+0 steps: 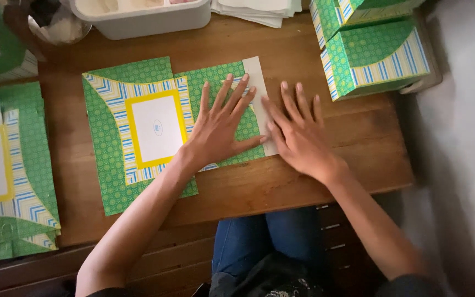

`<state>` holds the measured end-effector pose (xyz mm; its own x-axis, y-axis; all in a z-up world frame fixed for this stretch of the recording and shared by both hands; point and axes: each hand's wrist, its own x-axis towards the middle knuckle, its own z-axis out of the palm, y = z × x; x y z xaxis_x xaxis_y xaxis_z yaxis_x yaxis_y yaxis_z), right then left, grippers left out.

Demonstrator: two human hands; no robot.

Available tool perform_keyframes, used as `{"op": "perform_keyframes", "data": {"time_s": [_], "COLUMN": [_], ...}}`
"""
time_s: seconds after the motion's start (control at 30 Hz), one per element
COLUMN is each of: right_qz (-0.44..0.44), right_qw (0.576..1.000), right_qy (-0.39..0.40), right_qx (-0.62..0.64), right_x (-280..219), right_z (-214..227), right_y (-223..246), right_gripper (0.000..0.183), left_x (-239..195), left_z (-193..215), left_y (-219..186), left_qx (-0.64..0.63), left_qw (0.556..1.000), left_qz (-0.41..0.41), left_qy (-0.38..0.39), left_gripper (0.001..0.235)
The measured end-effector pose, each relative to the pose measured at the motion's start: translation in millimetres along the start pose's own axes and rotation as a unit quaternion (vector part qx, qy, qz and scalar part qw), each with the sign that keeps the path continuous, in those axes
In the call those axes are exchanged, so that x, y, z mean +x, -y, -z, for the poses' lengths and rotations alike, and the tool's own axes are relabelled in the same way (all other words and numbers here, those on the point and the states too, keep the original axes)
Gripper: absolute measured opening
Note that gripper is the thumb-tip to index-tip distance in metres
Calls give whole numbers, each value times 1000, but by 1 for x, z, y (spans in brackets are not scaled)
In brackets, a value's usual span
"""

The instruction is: The person assembles a small paper box by folding and tucking flaps, then places it aside. They then take a flat paper sheet, fold it along pre-scored lines, and press the edges to form creases. The person repeats folding and creasing steps on multiple sheets, stacking finished pieces on the table.

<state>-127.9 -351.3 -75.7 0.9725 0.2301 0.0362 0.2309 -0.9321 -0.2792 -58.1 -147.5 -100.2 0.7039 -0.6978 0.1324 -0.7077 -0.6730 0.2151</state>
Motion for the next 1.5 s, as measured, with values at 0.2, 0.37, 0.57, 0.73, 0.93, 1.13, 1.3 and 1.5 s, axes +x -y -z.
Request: {"op": "perform_keyframes", "data": {"time_s": [0.2,0.37,0.57,0.73,0.93,1.13,1.3,1.5], "right_qz": [2,-15,-3,-16,-20,-18,-11,-7], "right_qw": [999,995,993,999,999,999,1000,1000], "right_qy": [4,42,-23,-30,-23,-23,-10,-8], "right_qx": [-32,-91,-113,-31,-31,-30,3,-1], "right_x": [42,68,45,6,-40,-61,-54,-29], "right_z": [-4,0,-16,-4,0,-4,3,0], "right_y": [-13,-13,-9,15,27,28,23,13], "right_gripper": [55,60,59,51,51,52,51,53], "left_x": [1,-1,0,1,2,2,1,2], "left_z": [2,-2,-5,3,8,9,9,12], "left_y": [-1,1,4,-1,-4,-3,-3,-5], "left_qx": [4,-10,-20,-3,6,3,16,-5], "left_qw": [1000,999,999,1000,999,999,999,999], "left_qz": [4,-19,-21,12,17,12,6,12], "left_qy": [13,-31,-38,24,37,37,36,41], "left_gripper": [102,99,98,103,105,105,102,103]}}
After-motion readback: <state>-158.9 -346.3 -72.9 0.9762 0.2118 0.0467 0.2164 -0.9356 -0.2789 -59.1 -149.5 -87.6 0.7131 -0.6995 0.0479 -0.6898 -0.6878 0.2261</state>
